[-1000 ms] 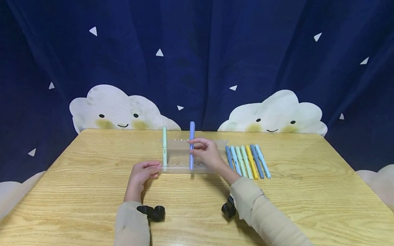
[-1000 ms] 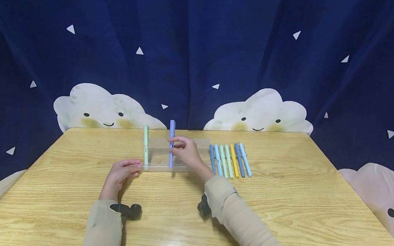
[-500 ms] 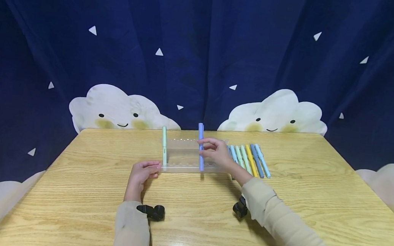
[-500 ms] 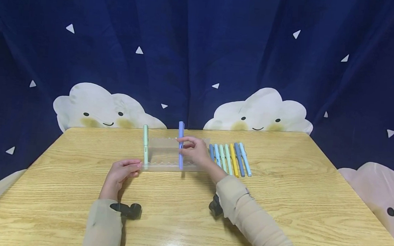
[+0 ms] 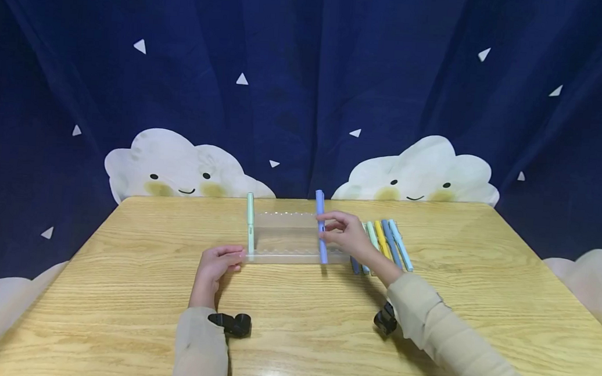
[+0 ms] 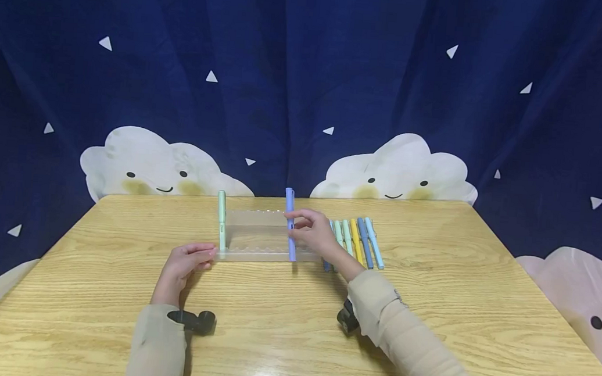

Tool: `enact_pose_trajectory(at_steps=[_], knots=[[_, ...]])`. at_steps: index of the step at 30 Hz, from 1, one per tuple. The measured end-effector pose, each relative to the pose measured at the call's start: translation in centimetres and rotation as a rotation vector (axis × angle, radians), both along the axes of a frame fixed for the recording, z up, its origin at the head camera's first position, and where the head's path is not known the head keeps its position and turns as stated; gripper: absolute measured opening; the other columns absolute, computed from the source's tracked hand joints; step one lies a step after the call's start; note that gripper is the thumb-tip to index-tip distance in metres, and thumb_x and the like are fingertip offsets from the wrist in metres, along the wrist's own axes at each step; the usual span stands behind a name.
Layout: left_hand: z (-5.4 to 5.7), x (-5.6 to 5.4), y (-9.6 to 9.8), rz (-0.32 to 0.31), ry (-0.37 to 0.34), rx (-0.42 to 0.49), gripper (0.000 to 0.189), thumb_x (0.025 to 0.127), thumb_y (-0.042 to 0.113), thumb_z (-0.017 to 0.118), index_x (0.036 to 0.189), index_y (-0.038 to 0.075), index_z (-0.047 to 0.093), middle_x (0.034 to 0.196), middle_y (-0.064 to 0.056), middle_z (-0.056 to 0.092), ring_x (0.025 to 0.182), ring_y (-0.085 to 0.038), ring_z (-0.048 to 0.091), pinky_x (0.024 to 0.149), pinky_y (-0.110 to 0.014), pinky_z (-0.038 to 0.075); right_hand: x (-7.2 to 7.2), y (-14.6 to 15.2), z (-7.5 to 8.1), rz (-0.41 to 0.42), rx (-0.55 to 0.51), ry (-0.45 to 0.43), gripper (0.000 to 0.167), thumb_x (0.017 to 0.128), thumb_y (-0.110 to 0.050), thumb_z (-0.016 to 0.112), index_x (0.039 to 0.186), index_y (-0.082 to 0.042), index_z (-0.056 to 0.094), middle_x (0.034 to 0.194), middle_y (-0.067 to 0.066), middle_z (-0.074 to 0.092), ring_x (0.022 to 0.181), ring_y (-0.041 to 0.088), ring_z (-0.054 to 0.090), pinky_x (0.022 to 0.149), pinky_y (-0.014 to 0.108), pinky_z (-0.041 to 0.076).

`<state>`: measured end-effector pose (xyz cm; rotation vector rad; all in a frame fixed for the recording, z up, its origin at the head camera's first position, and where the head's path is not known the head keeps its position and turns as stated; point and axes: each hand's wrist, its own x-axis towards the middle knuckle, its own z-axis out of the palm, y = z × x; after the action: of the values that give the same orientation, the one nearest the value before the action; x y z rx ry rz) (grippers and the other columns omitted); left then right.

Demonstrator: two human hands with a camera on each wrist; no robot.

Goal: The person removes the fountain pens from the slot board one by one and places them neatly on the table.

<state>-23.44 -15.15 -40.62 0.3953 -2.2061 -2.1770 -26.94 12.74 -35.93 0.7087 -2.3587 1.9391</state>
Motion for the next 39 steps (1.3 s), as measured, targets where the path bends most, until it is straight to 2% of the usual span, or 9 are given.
enact_pose_trajectory(at_steps=[12,16,23,29,39], knots=[[-0.1,0.1,-0.1,-0.003,-0.004,0.003,0.029,0.079,0.000,0.066,0.104,-0.012,0.059,0.078,-0.004,0.063,0.063,-0.008,0.056,0.055,-0.017,0.050,0.3,2.9,-0.5,-0.017,0.065,0.027,0.036,0.076,0.009,0.063,0.111,0.011,0.054,0.114,0.023,0.052,0.088,0.026,0.055,0.065,0.031,0.053],[0.0,0.1,-0.1,-0.002,-0.001,0.002,0.029,0.078,0.000,0.066,0.104,-0.012,0.059,0.078,-0.004,0.063,0.063,-0.008,0.056,0.055,-0.017,0.050,0.3,4.0,-0.6,-0.029,0.095,0.032,0.038,0.077,0.009,0.063,0.113,0.013,0.052,0.109,0.026,0.054,0.086,0.026,0.056,0.064,0.032,0.053],[-0.1,0.0,-0.1,0.005,-0.003,0.003,0.026,0.079,-0.001,0.065,0.102,-0.011,0.060,0.076,-0.003,0.063,0.063,-0.008,0.056,0.055,-0.018,0.050,0.5,6.0,-0.3,-0.049,0.112,0.046,0.040,0.074,0.012,0.063,0.112,0.015,0.051,0.103,0.029,0.053,0.079,0.022,0.057,0.060,0.028,0.053],[-0.1,0.0,-0.1,0.001,-0.003,0.001,0.028,0.079,-0.001,0.065,0.103,-0.012,0.059,0.077,-0.004,0.063,0.062,-0.008,0.056,0.055,-0.017,0.050,0.2,7.8,-0.7,-0.080,0.107,0.025,0.042,0.075,0.010,0.064,0.115,0.012,0.049,0.105,0.028,0.051,0.080,0.019,0.056,0.061,0.031,0.054],[-0.1,0.1,-0.1,-0.003,0.005,0.009,0.028,0.079,-0.001,0.064,0.104,-0.013,0.058,0.077,-0.004,0.063,0.061,-0.007,0.056,0.055,-0.017,0.050,-0.1,11.1,-0.4,-0.129,0.115,-0.027,0.043,0.079,0.008,0.059,0.119,0.013,0.043,0.107,0.028,0.048,0.078,0.011,0.055,0.062,0.030,0.053]])
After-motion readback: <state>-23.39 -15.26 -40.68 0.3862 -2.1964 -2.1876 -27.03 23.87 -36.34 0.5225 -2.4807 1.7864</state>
